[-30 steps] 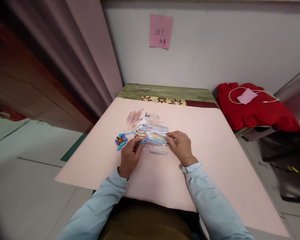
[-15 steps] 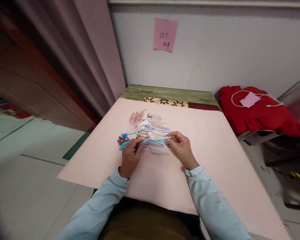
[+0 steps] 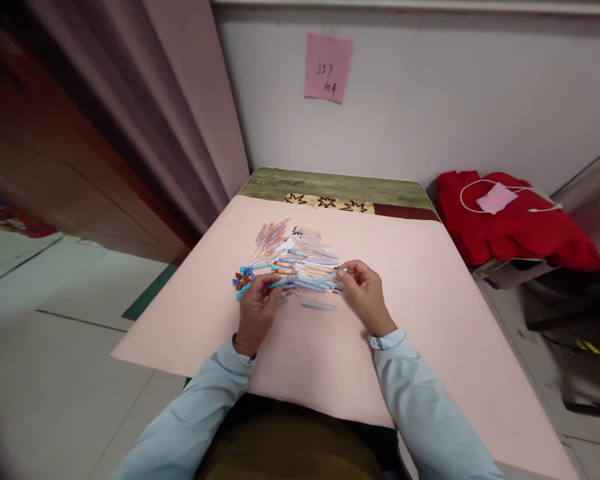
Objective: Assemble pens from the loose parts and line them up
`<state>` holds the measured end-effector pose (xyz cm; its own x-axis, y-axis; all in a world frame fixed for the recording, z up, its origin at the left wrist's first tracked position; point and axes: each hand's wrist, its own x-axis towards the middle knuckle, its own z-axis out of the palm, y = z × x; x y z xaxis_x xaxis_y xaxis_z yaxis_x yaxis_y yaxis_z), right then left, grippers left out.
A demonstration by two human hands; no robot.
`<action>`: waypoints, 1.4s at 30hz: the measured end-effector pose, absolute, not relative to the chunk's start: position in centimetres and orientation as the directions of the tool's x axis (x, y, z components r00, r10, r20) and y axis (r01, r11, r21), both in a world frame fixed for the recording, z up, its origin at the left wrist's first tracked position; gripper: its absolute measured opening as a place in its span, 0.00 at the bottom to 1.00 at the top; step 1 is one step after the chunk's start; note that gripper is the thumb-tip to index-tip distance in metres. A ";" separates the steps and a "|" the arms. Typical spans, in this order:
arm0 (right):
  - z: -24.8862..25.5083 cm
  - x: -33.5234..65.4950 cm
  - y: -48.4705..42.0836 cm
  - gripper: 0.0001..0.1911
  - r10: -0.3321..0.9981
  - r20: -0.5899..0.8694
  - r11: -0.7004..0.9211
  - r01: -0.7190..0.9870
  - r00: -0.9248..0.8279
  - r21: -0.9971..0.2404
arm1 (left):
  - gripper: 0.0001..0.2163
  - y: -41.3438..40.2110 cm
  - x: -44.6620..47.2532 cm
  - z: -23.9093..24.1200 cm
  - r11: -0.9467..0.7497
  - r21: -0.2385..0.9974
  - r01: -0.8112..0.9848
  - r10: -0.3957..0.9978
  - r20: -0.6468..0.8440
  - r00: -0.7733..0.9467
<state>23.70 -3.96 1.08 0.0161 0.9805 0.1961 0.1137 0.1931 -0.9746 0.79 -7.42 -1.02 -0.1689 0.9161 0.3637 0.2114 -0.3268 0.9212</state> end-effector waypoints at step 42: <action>3.1 17.9 0.9 0.10 0.976 0.179 0.185 0.914 -0.126 -0.362 | 0.13 -8.1 0.0 0.0 0.098 0.820 -0.564 0.987 -0.008 0.159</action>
<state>17.90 0.91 3.09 -0.1265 0.9756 0.1792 0.9138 0.1849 -0.3617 0.00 -8.06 0.03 0.1595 0.9872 -0.0084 -0.5637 0.0980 0.8202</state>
